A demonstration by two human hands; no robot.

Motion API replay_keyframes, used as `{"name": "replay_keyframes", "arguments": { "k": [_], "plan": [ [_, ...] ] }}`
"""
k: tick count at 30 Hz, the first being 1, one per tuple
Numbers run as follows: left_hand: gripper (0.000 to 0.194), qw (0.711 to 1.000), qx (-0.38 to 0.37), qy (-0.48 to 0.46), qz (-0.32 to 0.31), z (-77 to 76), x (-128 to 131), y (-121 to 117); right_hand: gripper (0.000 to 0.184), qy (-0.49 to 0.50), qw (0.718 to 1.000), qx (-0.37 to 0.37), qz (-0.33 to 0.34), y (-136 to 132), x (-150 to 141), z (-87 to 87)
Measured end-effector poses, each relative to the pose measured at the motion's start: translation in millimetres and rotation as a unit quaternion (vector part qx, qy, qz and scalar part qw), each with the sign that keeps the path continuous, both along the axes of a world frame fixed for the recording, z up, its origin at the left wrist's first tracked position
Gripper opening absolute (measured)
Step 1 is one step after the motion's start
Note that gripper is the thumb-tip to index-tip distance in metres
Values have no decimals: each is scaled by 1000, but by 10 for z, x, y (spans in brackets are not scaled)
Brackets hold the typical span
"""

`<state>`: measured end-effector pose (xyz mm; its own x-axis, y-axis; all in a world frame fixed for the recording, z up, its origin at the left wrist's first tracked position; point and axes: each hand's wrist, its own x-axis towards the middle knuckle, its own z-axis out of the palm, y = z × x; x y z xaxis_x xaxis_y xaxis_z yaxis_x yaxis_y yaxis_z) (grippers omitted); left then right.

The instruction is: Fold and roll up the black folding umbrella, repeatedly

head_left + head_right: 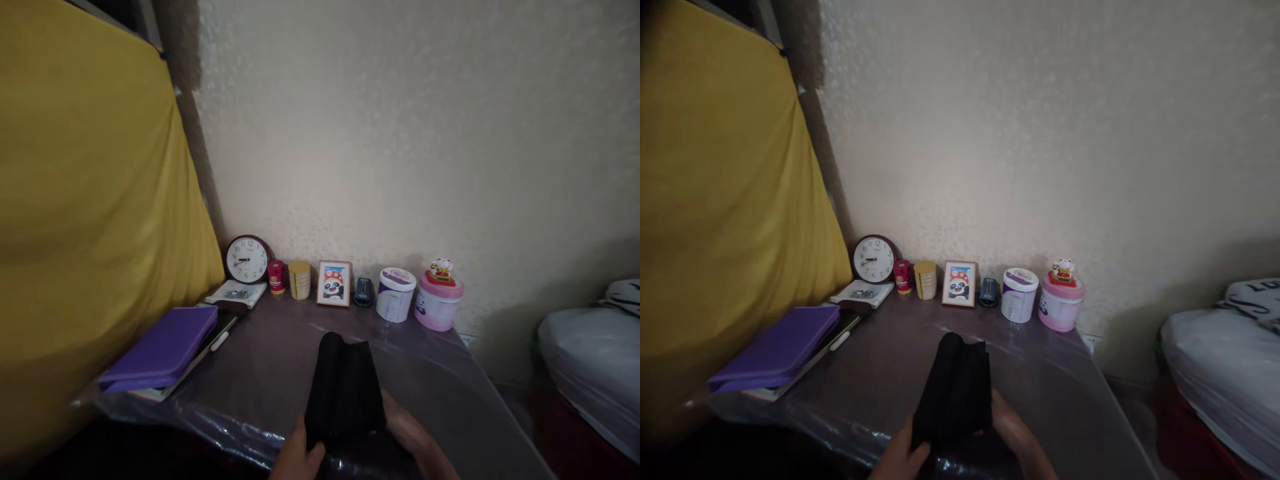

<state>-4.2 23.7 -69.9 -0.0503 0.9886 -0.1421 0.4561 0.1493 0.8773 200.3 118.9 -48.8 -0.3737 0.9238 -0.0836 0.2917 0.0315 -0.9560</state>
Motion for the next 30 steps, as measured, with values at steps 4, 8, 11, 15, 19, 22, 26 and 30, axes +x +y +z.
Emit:
{"name": "replay_keyframes", "arguments": {
  "k": [4, 8, 11, 15, 19, 22, 26, 30],
  "plan": [
    [54, 998, -18, 57, -5, -10, 43, -10, 33, -69, 984, 133, -100, 147, 196, 44],
    [58, 994, -71, 86, 12, 58, 97, -31, 35, -132, 958, 207, -148, 118, 204, 132],
    [58, 995, -67, 68, -1, 112, 110, -56, 38, -146, 966, 175, -126, -6, 110, 161],
    [61, 995, -70, 70, 7, 113, 113, -77, 55, -162, 954, 164, -194, -119, 24, 57],
    [64, 993, -81, 83, 12, 79, 128, -80, 54, -133, 974, 85, -165, -164, 12, -83],
    [65, 993, -80, 86, 9, 81, 136, -82, 55, -91, 983, 28, -156, -178, -7, -40],
    [66, 993, -72, 93, 14, 112, 148, -80, 51, 5, 995, -5, -99, -161, -136, 260],
    [69, 988, -100, 113, 18, 136, 176, -67, 46, 51, 997, 43, -48, -71, -433, 487]
  ]
}}
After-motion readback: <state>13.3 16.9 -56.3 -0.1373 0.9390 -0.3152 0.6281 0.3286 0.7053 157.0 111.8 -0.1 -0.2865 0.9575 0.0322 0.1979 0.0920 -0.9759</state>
